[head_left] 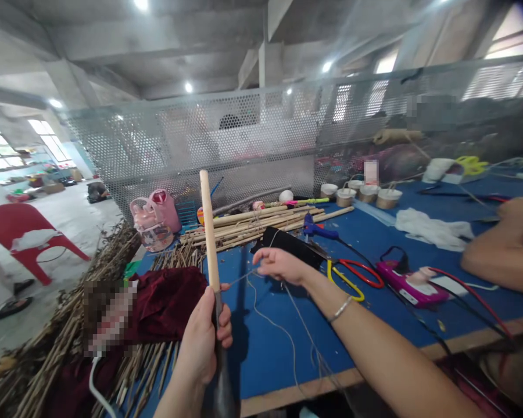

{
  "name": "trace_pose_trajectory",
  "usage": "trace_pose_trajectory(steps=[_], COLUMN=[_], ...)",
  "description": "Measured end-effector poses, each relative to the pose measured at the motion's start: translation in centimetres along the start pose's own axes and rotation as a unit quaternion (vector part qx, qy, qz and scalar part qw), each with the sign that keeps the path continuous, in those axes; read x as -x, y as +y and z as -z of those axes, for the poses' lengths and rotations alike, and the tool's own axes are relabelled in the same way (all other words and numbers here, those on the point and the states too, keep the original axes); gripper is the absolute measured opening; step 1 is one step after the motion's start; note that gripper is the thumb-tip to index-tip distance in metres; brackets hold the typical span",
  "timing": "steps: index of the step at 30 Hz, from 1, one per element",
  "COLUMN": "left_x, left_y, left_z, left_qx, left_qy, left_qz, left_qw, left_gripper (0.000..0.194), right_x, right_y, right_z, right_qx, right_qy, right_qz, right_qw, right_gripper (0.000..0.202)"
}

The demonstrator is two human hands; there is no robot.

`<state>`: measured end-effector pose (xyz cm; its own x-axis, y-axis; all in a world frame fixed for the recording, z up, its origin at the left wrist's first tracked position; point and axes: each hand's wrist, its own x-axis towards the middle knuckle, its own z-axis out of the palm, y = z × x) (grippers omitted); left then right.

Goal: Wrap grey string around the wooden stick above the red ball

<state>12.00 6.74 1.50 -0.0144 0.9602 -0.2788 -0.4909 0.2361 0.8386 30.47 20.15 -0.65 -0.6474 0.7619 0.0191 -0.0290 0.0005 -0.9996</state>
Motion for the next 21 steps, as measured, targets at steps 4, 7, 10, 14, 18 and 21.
trace_pose_trajectory(steps=[4, 7, 10, 14, 18, 21], left_x=[1.3, 1.6, 1.4, 1.5, 2.0, 2.2], left_y=[0.5, -0.2, -1.0, -2.0, -2.9, -3.2], left_z=[0.7, 1.0, 0.6, -1.0, -2.2, -2.2], left_qx=[-0.035, -0.040, -0.062, -0.144, -0.187, -0.176], left_qy=[-0.023, -0.016, -0.023, -0.069, -0.068, -0.059], left_qz=[-0.026, -0.017, -0.018, -0.024, -0.027, -0.021], left_qw=[0.999, 0.999, 0.998, 0.987, 0.980, 0.982], left_gripper=[0.045, 0.043, 0.042, 0.043, 0.043, 0.042], right_x=[2.3, 5.3, 7.8, 9.1, 8.8, 8.2], right_y=[-1.1, -1.2, -1.5, -2.9, -3.4, -2.3], right_z=[2.4, 3.0, 1.6, -3.5, -8.5, -9.7], right_qx=[0.079, 0.218, 0.409, 0.380, 0.199, 0.107], right_qy=[0.183, 0.177, 0.177, 0.107, -0.036, -0.030], right_qz=[0.025, 0.007, -0.008, 0.039, 0.051, 0.010], right_qw=[0.980, 0.960, 0.895, 0.918, 0.978, 0.994], right_gripper=[0.021, 0.027, 0.066, 0.080, 0.080, 0.070])
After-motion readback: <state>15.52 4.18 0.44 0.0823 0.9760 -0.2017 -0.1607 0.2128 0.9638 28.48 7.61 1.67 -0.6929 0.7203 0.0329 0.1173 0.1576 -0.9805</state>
